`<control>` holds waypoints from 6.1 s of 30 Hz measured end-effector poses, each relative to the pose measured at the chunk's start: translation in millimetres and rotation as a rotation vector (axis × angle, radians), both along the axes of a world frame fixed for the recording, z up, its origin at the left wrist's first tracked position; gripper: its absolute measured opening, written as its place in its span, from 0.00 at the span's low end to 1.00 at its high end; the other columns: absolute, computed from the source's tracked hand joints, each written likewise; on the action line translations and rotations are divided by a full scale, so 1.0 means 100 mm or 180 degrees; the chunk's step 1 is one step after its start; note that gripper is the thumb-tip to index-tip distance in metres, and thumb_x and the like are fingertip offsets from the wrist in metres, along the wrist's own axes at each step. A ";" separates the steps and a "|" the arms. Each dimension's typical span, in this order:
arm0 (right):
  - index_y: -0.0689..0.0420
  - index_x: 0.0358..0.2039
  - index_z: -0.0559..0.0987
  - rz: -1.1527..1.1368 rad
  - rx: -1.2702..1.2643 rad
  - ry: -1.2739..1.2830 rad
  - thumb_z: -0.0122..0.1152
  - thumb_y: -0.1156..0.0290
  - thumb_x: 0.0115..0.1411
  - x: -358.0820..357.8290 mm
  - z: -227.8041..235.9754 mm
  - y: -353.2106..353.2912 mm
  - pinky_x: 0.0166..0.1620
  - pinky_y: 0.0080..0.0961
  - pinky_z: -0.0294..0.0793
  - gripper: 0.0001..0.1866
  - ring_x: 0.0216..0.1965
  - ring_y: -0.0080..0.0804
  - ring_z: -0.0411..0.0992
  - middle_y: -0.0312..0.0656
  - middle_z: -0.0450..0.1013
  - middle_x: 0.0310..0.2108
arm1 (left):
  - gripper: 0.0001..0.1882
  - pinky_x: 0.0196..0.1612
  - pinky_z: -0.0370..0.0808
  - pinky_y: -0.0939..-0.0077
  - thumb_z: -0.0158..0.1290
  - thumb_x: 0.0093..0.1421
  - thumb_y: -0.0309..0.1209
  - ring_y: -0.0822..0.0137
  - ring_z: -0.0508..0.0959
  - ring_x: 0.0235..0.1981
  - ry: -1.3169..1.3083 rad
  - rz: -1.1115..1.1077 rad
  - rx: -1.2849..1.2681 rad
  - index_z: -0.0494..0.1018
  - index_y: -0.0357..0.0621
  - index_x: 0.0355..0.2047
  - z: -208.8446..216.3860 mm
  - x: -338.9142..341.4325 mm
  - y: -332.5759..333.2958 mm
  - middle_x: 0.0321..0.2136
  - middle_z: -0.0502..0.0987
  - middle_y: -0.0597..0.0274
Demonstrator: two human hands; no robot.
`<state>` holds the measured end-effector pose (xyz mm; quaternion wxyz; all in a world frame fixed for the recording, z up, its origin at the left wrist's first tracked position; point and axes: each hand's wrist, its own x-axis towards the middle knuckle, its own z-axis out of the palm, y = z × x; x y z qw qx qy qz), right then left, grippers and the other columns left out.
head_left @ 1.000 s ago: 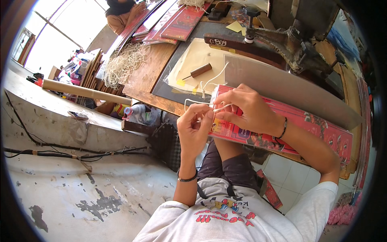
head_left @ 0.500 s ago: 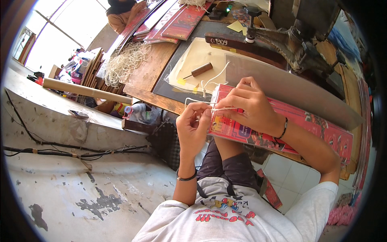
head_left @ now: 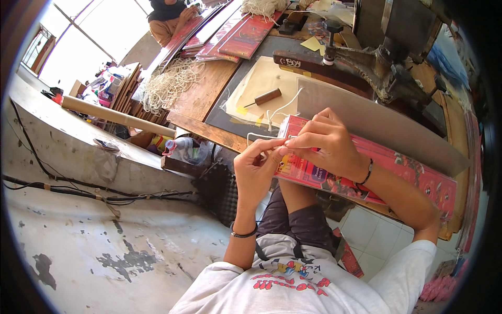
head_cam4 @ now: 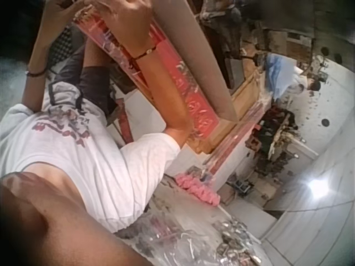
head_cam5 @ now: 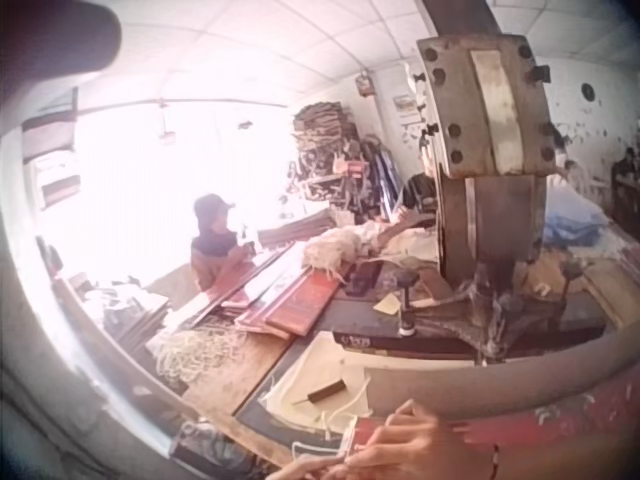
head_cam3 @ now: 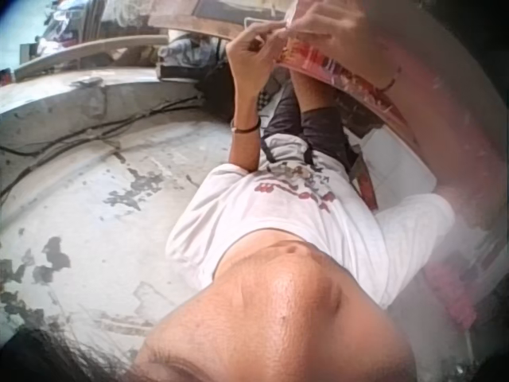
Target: The person threads a white string through holes in several pink product packages and ties the ends together.
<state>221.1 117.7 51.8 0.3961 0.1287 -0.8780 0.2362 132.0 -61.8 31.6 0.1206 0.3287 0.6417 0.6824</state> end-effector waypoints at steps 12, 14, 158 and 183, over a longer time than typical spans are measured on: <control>0.50 0.30 0.82 0.0003 -0.0103 -0.0250 0.70 0.66 0.58 -0.02 0.05 -0.03 0.35 0.32 0.69 0.05 0.27 0.36 0.72 0.35 0.75 0.24 | 0.08 0.29 0.76 0.82 0.62 0.59 0.23 0.73 0.81 0.28 0.1086 0.0253 -0.0262 0.83 0.39 0.40 0.05 -0.04 -0.02 0.34 0.85 0.57; 0.52 0.29 0.82 0.0003 -0.0128 -0.0328 0.69 0.66 0.58 -0.01 0.07 -0.04 0.35 0.33 0.70 0.06 0.27 0.37 0.72 0.36 0.76 0.25 | 0.08 0.29 0.77 0.80 0.63 0.58 0.23 0.70 0.83 0.28 0.1282 0.0290 -0.0270 0.83 0.40 0.39 0.07 -0.03 -0.03 0.34 0.85 0.55; 0.51 0.35 0.82 0.0468 0.0453 -0.0640 0.69 0.65 0.58 0.09 -0.06 -0.16 0.40 0.31 0.78 0.07 0.36 0.34 0.75 0.34 0.75 0.36 | 0.14 0.27 0.59 0.84 0.56 0.69 0.37 0.83 0.64 0.24 0.0214 -0.0249 -0.0278 0.81 0.36 0.37 -0.47 0.12 -0.66 0.21 0.70 0.74; 0.48 0.38 0.83 0.0710 0.0706 -0.1068 0.69 0.56 0.56 -0.09 0.12 -0.12 0.47 0.35 0.75 0.13 0.43 0.37 0.73 0.37 0.75 0.38 | 0.07 0.25 0.65 0.84 0.62 0.62 0.27 0.82 0.69 0.22 0.0296 -0.0289 -0.0541 0.80 0.36 0.39 -0.20 -0.10 -0.54 0.24 0.78 0.64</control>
